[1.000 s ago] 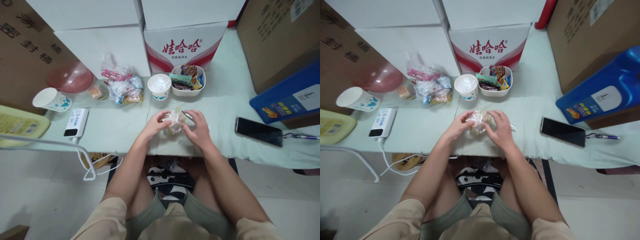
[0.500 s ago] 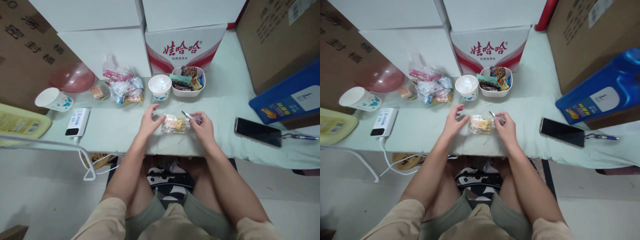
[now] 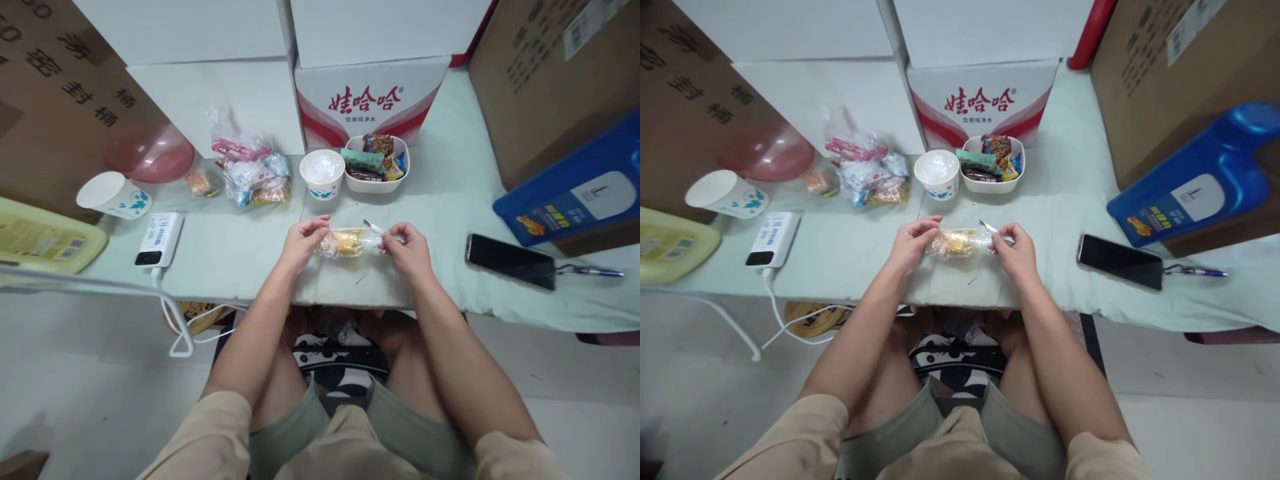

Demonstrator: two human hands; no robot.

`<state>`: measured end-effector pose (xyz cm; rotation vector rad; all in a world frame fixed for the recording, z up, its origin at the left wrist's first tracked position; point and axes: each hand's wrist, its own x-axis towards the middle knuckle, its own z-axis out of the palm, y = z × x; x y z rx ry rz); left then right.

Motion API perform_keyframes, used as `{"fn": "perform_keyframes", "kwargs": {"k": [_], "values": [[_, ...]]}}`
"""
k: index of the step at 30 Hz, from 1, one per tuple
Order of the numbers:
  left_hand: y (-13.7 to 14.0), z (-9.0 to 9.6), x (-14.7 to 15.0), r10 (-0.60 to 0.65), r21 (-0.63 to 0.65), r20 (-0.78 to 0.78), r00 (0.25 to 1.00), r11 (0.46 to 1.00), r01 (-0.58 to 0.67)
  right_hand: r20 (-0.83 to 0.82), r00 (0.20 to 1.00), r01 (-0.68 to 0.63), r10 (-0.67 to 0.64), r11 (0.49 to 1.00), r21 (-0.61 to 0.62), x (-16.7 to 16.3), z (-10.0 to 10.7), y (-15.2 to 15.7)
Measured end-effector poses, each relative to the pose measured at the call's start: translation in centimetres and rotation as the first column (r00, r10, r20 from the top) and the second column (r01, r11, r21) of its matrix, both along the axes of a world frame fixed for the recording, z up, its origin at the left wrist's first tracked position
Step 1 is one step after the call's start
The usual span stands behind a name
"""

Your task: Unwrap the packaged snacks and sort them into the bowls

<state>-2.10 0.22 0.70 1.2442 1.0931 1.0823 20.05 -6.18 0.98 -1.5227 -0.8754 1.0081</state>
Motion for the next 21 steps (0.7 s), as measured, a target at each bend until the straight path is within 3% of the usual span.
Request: {"fn": "perform_keyframes", "kwargs": {"k": [3,5,7,9,11,13,15,17,19,21], "values": [[-0.6,0.2,0.1,0.144,0.167,-0.21,0.967,0.98,-0.109,-0.037,0.999,0.018,-0.019,1.0,-0.017,-0.4,0.1,0.2],[-1.2,0.4,0.1,0.083,0.277,-0.433,0.898,0.96,0.045,-0.043,0.999,0.015,-0.016,1.0,-0.026,-0.6,0.3,0.4],[-1.5,0.4,-0.2,-0.036,0.283,-0.546,0.837,0.932,0.225,-0.038,0.999,0.01,-0.011,1.0,-0.027,-0.7,0.4,0.5],[-1.5,0.4,-0.5,-0.11,0.256,-0.51,0.853,0.927,0.273,-0.029,1.0,0.001,-0.001,1.0,-0.025,-0.7,0.3,0.6],[-1.2,0.4,-0.8,-0.157,0.203,-0.377,0.913,0.948,0.246,-0.016,1.0,-0.01,0.009,1.0,-0.025,-0.6,0.2,0.7],[-0.7,0.3,-1.1,-0.131,0.118,-0.192,0.973,0.981,0.155,-0.003,1.0,-0.012,0.012,1.0,-0.025,-0.4,0.0,0.8],[-0.2,0.3,-1.4,0.023,-0.024,0.014,1.0,0.999,-0.022,0.013,1.0,0.013,-0.013,1.0,-0.016,-0.1,-0.3,0.9],[0.4,0.2,-1.9,0.245,-0.221,0.136,0.96,0.952,-0.211,0.041,0.998,0.044,-0.044,0.999,0.009,0.4,-0.5,0.9],[0.8,0.1,-2.5,0.392,-0.358,0.121,0.912,0.874,-0.328,0.09,0.993,0.072,-0.075,0.997,0.042,1.0,-0.8,0.7],[0.9,0.2,-3.1,0.446,-0.301,0.018,0.895,0.856,-0.421,0.188,0.975,0.102,-0.115,0.992,0.077,1.6,-1.0,0.5]]}}
